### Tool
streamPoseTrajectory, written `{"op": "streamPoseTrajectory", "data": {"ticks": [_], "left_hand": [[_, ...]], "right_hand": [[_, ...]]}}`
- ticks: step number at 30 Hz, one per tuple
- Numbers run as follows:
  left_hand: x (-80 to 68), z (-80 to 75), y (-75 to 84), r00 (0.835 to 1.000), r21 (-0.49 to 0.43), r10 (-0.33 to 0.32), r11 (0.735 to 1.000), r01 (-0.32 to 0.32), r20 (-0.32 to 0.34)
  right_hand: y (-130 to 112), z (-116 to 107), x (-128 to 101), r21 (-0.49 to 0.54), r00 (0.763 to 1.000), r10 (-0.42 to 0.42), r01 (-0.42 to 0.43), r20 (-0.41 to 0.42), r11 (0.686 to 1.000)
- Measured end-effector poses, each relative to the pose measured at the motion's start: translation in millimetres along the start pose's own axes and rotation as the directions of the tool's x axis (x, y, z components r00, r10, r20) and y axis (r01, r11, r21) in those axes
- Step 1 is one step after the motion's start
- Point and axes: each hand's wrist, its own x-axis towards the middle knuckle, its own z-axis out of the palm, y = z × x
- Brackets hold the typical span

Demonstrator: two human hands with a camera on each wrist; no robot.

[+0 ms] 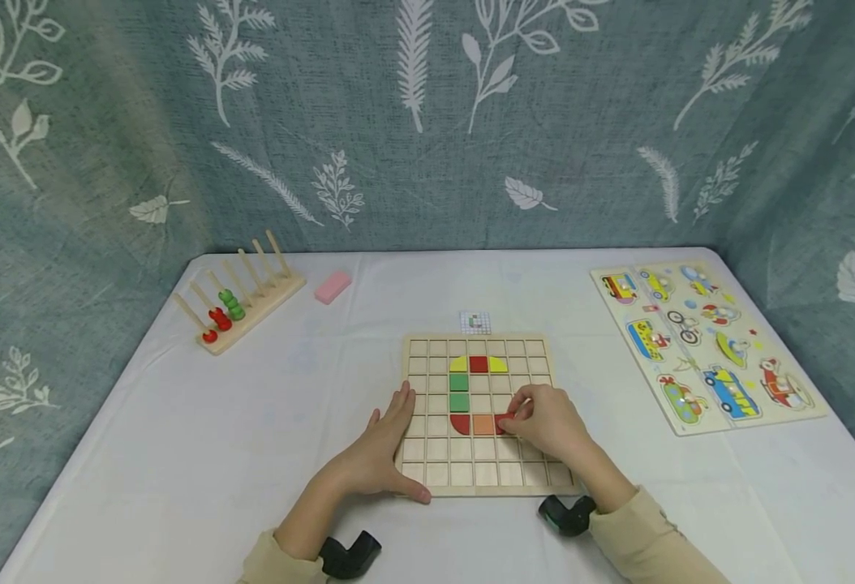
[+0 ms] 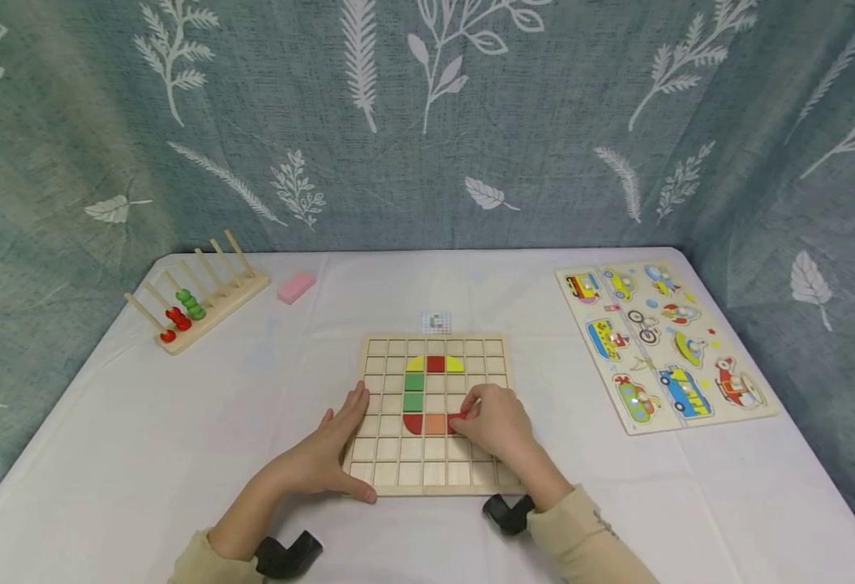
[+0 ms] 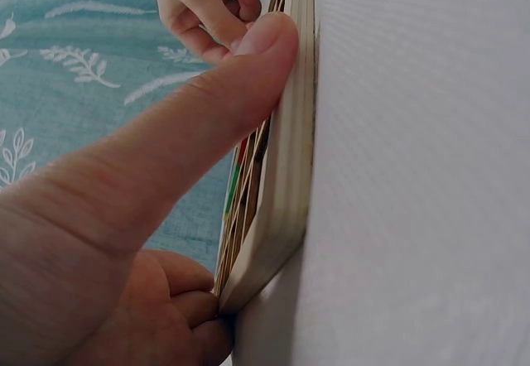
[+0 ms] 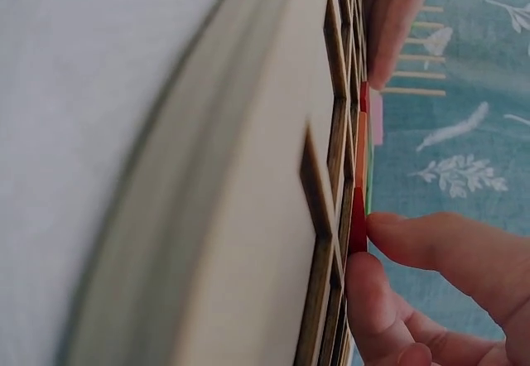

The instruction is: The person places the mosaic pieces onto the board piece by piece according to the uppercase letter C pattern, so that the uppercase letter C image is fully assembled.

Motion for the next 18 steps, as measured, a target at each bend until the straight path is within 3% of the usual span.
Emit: {"op": "streamPoseTrajectory", "data": {"ticks": [18], "left_hand": [[-2.5,0.8,5.0,1.000,0.022,-0.024,0.999,0.025,-0.017]], "right_hand": [[3.9,-7.5,-4.9,0.052,0.999,-0.046,0.047,-0.002,0.998]]}}
